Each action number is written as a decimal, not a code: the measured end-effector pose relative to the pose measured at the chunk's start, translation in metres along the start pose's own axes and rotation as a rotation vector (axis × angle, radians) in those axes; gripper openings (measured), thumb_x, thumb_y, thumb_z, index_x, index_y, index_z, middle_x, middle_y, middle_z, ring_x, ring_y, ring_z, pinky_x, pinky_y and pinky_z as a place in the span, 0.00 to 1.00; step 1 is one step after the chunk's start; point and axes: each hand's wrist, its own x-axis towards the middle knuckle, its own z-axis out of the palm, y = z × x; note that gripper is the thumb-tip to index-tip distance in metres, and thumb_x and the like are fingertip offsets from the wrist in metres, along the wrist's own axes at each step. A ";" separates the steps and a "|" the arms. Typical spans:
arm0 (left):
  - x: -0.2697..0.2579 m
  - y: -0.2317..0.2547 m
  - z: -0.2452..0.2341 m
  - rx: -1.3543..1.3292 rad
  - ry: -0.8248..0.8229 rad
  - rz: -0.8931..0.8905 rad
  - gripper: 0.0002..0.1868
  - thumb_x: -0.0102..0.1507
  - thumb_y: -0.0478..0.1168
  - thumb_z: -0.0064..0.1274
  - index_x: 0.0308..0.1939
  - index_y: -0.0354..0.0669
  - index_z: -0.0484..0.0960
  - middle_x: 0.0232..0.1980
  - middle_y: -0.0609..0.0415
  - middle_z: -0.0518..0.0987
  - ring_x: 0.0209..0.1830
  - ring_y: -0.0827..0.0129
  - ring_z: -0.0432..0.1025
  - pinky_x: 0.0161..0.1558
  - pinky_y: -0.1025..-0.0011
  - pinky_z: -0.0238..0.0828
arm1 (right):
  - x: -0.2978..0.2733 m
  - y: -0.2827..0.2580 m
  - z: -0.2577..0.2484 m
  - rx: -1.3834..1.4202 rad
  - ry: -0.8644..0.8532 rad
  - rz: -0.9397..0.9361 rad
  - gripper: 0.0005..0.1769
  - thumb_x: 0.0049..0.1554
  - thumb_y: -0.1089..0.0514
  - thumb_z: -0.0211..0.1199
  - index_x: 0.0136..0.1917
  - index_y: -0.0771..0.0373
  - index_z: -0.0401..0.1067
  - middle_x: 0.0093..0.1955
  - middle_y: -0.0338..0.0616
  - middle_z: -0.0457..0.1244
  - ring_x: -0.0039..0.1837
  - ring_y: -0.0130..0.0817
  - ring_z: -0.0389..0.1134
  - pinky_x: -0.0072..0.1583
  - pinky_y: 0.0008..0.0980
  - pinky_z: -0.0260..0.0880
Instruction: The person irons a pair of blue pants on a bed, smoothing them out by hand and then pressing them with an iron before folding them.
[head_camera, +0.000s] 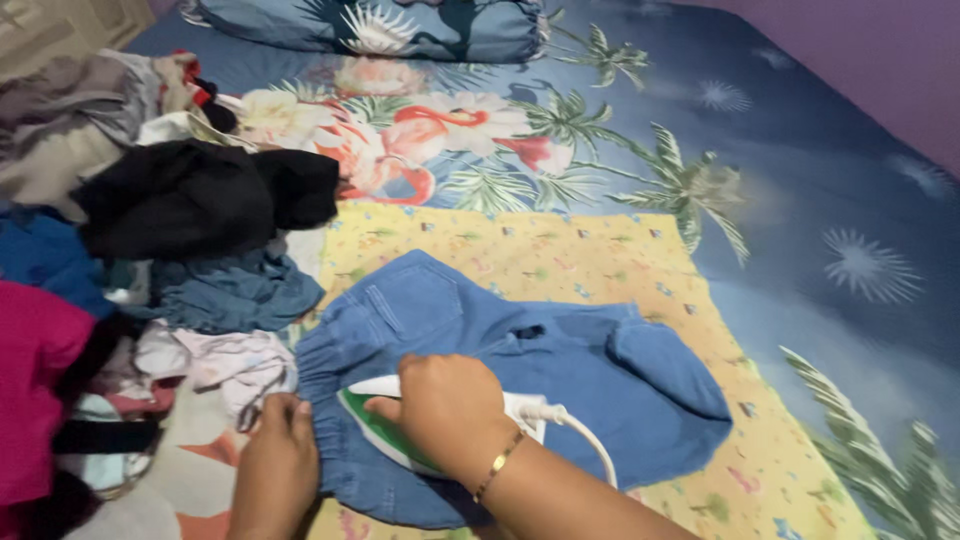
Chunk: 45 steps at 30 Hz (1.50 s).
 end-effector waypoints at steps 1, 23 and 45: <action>0.000 0.004 -0.004 -0.001 -0.001 0.002 0.15 0.69 0.47 0.43 0.52 0.40 0.73 0.44 0.31 0.81 0.48 0.34 0.75 0.49 0.45 0.70 | -0.004 0.002 -0.001 0.013 -0.009 -0.031 0.30 0.53 0.30 0.64 0.37 0.62 0.76 0.35 0.53 0.69 0.39 0.52 0.73 0.42 0.49 0.72; -0.028 0.105 0.049 0.492 -0.495 0.619 0.67 0.46 0.82 0.55 0.78 0.50 0.52 0.82 0.43 0.45 0.83 0.50 0.37 0.71 0.42 0.26 | 0.003 0.132 -0.014 -0.138 0.189 0.408 0.30 0.52 0.31 0.64 0.41 0.63 0.75 0.39 0.53 0.70 0.42 0.51 0.73 0.43 0.48 0.73; -0.026 0.107 0.049 0.601 -0.539 0.512 0.67 0.43 0.84 0.56 0.78 0.61 0.52 0.84 0.52 0.42 0.83 0.57 0.37 0.73 0.48 0.26 | -0.064 0.169 -0.042 -0.226 -0.124 0.296 0.32 0.50 0.26 0.64 0.38 0.59 0.75 0.34 0.51 0.68 0.39 0.52 0.72 0.42 0.49 0.71</action>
